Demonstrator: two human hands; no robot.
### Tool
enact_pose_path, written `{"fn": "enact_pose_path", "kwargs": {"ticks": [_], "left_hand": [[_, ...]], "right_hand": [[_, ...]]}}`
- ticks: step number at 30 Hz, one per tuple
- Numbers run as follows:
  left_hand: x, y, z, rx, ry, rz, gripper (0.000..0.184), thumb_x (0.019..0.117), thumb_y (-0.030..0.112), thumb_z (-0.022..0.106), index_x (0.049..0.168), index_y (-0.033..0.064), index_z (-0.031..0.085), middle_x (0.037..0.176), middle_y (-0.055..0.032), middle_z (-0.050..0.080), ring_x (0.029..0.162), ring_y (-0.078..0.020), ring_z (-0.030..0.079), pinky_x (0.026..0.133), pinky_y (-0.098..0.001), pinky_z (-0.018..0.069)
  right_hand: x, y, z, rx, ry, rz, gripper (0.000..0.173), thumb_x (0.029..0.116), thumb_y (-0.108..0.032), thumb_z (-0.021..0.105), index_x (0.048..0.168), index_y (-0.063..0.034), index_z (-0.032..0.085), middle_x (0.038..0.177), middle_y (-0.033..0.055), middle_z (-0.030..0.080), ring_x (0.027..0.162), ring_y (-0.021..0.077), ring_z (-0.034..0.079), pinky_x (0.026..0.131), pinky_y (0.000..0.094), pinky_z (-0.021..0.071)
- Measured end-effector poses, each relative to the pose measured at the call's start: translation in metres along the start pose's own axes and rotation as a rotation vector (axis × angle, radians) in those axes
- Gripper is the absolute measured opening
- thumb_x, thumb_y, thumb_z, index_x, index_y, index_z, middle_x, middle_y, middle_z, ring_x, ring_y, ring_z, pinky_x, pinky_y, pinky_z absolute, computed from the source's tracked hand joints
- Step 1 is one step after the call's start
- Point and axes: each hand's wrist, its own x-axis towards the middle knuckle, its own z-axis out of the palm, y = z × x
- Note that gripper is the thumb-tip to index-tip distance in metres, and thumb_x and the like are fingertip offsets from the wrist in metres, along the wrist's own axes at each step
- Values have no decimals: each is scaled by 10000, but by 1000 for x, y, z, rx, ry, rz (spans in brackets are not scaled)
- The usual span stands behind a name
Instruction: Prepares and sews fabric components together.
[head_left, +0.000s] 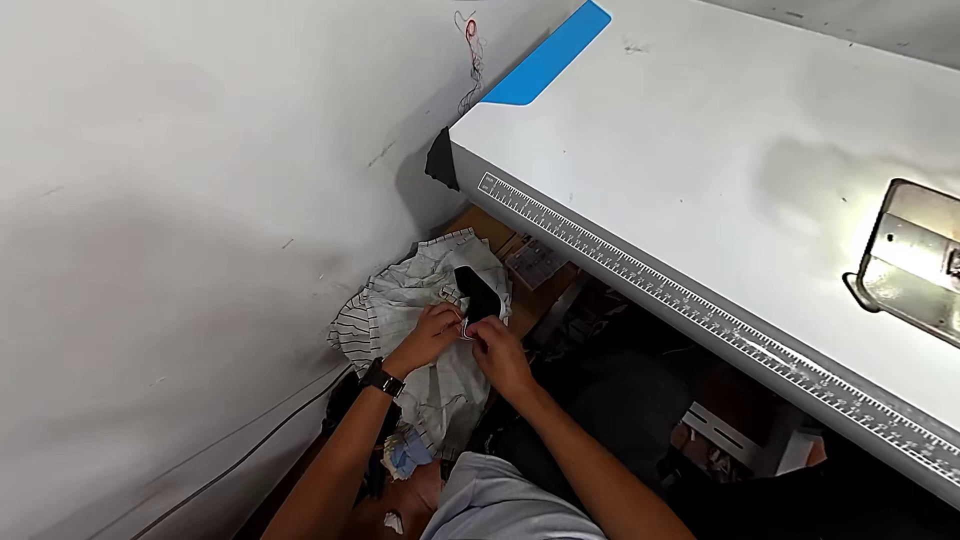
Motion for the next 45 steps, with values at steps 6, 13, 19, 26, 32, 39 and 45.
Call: {"fn": "enact_pose_path", "kwargs": {"ticks": [6, 13, 19, 26, 32, 39, 45], "left_hand": [[-12, 14, -24, 154, 4, 223, 151, 976, 155, 574, 1008, 141, 721, 1173, 24, 703, 1242, -198, 562, 1066, -489, 422], [-11, 29, 3, -143, 70, 194, 133, 947, 148, 628, 1040, 79, 694, 1175, -54, 661, 1218, -202, 572, 1070, -419, 462], [-14, 29, 34, 37, 175, 155, 211, 1010, 276, 567, 1076, 134, 709, 1203, -10, 668, 1329, -210, 510, 1172, -556, 316], [-22, 61, -15, -268, 35, 80, 105, 1031, 124, 543, 1049, 60, 625, 863, -16, 618, 703, -67, 566, 637, -224, 495], [-12, 67, -3, -348, 69, 173, 147, 1058, 115, 482, 1117, 53, 602, 865, -6, 602, 724, -64, 562, 663, -216, 497], [-14, 72, 3, -393, 125, 153, 145, 1061, 136, 481, 1124, 64, 591, 848, -1, 578, 700, -62, 539, 637, -206, 477], [-14, 72, 2, -345, 107, 192, 131, 1060, 110, 484, 1125, 66, 589, 854, -3, 578, 700, -65, 543, 631, -207, 484]], "right_hand": [[-3, 8, -21, -145, 259, -264, 138, 873, 10, 686, 958, -71, 760, 981, 115, 655, 888, 227, 670, 762, 357, 607], [-8, 6, -17, -84, 364, -375, 99, 878, -29, 666, 926, -75, 738, 941, 82, 629, 855, 159, 638, 748, 261, 579], [-11, 9, -16, -47, 404, -316, 140, 902, -71, 659, 1022, -30, 721, 938, 95, 632, 704, 114, 615, 607, 231, 563], [-8, 1, -35, 774, -136, 154, 175, 897, -2, 580, 883, -78, 737, 1200, 31, 655, 1140, 136, 590, 944, 345, 520], [-12, -19, -41, 1514, -347, 443, 314, 958, -411, 676, 1122, -145, 714, 1085, 36, 734, 1041, 135, 689, 960, 363, 558], [-14, -19, -42, 1654, -409, 472, 293, 937, -394, 701, 1096, -147, 706, 1080, 49, 731, 1035, 145, 694, 950, 357, 562], [-14, -27, -47, 1614, -429, 495, 202, 967, -302, 670, 1059, -133, 733, 1036, 57, 742, 983, 144, 707, 912, 364, 580]]}}
